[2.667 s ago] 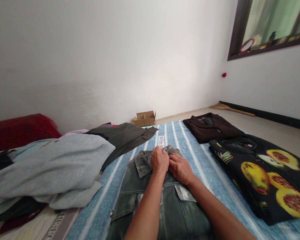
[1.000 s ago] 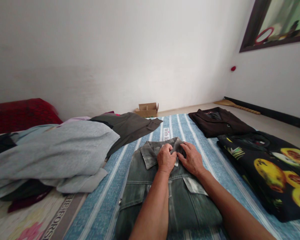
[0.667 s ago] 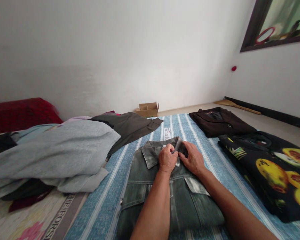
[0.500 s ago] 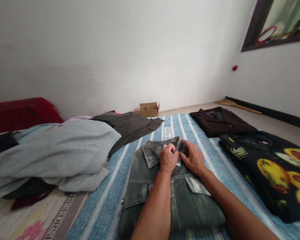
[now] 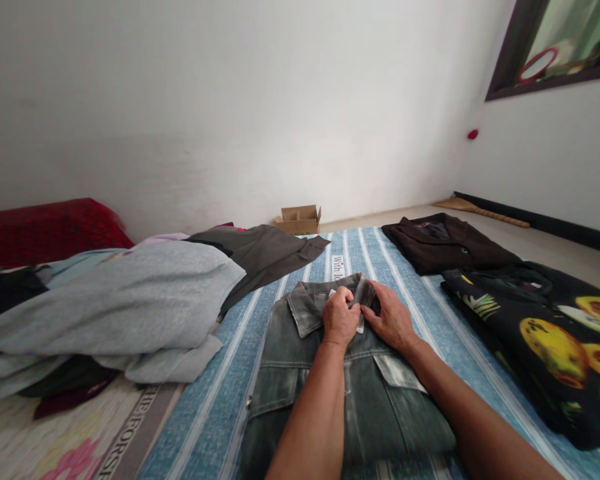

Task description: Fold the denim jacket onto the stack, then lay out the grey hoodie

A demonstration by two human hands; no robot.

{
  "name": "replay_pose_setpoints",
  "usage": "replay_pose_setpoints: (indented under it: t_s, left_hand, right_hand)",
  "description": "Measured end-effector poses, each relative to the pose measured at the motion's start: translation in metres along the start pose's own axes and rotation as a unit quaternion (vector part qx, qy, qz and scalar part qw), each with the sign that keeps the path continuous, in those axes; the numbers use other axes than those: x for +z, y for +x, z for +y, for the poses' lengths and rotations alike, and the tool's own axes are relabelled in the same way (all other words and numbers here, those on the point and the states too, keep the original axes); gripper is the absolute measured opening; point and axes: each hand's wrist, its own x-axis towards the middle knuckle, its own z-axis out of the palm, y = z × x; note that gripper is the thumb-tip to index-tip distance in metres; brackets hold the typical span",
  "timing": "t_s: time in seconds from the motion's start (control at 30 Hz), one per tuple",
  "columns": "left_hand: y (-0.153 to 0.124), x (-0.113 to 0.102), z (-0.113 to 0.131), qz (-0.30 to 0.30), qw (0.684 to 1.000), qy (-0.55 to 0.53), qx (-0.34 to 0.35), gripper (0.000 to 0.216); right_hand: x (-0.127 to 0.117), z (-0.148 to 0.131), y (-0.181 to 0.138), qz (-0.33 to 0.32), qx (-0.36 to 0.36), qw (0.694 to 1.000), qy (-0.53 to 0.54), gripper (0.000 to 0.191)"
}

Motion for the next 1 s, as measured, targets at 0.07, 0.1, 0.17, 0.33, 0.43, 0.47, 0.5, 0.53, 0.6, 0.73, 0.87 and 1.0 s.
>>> replay_pose_setpoints:
  t_s: [0.07,0.1,0.17,0.33,0.43,0.47,0.5,0.53,0.6,0.73,0.87,1.0]
  left_hand:
    - [0.0000,-0.0005,0.0004,-0.002,1.000,-0.006,-0.004,0.019]
    - [0.0001,-0.0007,0.0006,-0.003,1.000,-0.010,-0.007,0.019]
    - [0.0003,-0.0009,0.0008,-0.005,1.000,-0.019,-0.009,0.019]
    - [0.0009,0.0005,-0.0011,-0.007,0.998,-0.056,-0.004,0.024]
    - [0.0011,0.0014,-0.0028,-0.012,0.997,-0.070,0.000,0.027]
    - [0.0011,0.0015,-0.0032,-0.014,0.997,-0.074,0.001,0.028]
    - [0.0011,0.0014,-0.0033,-0.016,0.997,-0.078,0.002,0.029]
    - [0.0012,0.0012,-0.0033,-0.018,0.997,-0.080,0.002,0.030]
    - [0.0013,0.0008,-0.0030,-0.019,0.996,-0.084,-0.001,0.031]
    - [0.0016,0.0003,-0.0024,-0.016,0.995,-0.101,-0.008,0.032]
    - [0.0015,0.0006,-0.0024,-0.014,0.994,-0.108,-0.015,0.033]
    - [0.0009,-0.0009,-0.0012,-0.015,0.993,-0.115,-0.016,0.029]
  right_hand:
    - [-0.0004,-0.0003,0.0002,0.001,-0.001,1.000,0.003,0.055]
    - [-0.0006,-0.0005,0.0002,0.001,-0.001,1.000,0.003,0.056]
    - [-0.0011,-0.0007,0.0003,-0.002,-0.001,1.000,0.002,0.056]
    - [-0.0018,-0.0010,0.0002,-0.001,-0.002,1.000,-0.001,0.055]
    - [-0.0020,-0.0008,0.0002,0.000,-0.003,1.000,0.003,0.056]
    - [-0.0020,-0.0008,0.0002,0.000,-0.003,1.000,0.004,0.055]
    - [-0.0020,-0.0006,0.0002,0.001,-0.003,1.000,0.005,0.056]
    - [-0.0021,-0.0005,0.0001,0.002,-0.004,1.000,0.007,0.056]
    - [-0.0022,-0.0002,-0.0001,0.002,-0.010,1.000,0.011,0.056]
    - [-0.0029,0.0002,-0.0007,-0.001,-0.018,1.000,0.025,0.057]
    - [-0.0039,0.0001,-0.0011,-0.003,-0.021,0.999,0.037,0.058]
    - [-0.0044,0.0008,-0.0015,-0.010,-0.025,0.998,0.050,0.061]
